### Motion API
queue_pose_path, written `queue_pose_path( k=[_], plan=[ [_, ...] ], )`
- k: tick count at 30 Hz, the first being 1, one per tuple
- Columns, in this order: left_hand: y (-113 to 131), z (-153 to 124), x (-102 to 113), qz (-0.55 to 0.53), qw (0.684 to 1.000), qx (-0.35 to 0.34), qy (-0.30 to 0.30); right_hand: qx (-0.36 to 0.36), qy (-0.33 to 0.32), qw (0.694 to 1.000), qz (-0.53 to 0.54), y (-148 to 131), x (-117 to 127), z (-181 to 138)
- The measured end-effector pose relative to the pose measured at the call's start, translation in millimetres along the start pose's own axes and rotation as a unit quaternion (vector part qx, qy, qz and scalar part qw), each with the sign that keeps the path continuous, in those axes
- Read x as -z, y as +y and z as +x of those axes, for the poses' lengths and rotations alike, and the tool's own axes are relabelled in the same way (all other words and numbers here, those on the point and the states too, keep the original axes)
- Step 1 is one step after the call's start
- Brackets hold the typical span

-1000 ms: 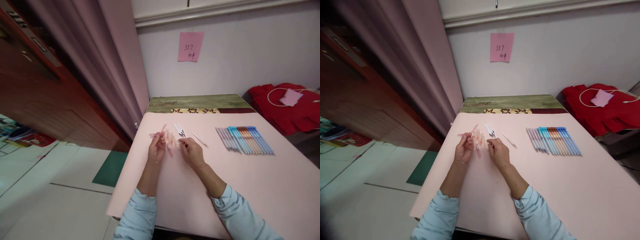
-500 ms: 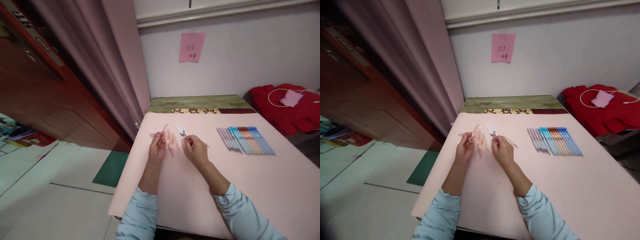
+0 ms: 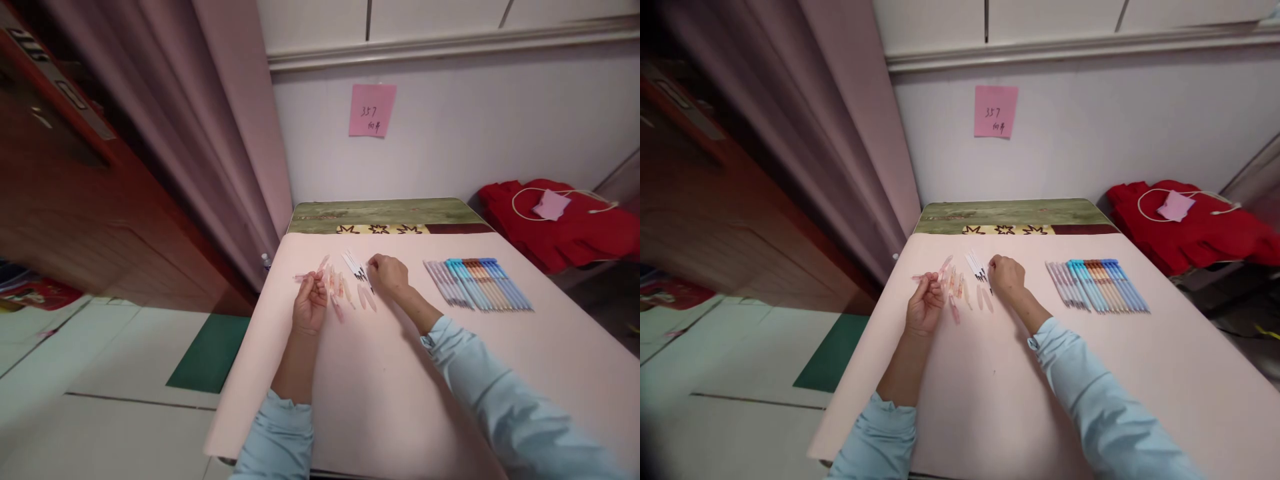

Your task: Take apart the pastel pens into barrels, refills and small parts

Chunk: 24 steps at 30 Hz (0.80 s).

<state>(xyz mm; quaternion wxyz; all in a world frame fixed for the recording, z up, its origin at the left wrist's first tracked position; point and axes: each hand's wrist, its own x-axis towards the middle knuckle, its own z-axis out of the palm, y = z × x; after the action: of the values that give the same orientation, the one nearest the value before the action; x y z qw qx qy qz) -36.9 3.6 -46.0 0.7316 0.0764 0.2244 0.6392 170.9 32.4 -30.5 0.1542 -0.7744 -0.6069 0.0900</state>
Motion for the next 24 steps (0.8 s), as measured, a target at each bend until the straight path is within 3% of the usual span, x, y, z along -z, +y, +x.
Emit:
queue_pose_path(
  k=[7, 10, 15, 24],
  plan=[
    [-1, 3, 1, 0.000, 1.000, 0.004, 0.002, 0.021, 0.014, 1.000, -0.009, 0, 0, -5],
    [-2, 3, 0, 0.000, 1.000, 0.005, 0.002, 0.066, 0.025, 0.997, 0.030, -14, 3, -25],
    [-1, 1, -3, -0.001, 1.000, 0.003, 0.002, 0.150, -0.021, 0.988, 0.042, -47, -9, -60],
    [1, 0, -2, -0.009, 1.000, -0.001, 0.005, 0.131, -0.035, 0.990, -0.044, -53, -19, -70]
  ],
)
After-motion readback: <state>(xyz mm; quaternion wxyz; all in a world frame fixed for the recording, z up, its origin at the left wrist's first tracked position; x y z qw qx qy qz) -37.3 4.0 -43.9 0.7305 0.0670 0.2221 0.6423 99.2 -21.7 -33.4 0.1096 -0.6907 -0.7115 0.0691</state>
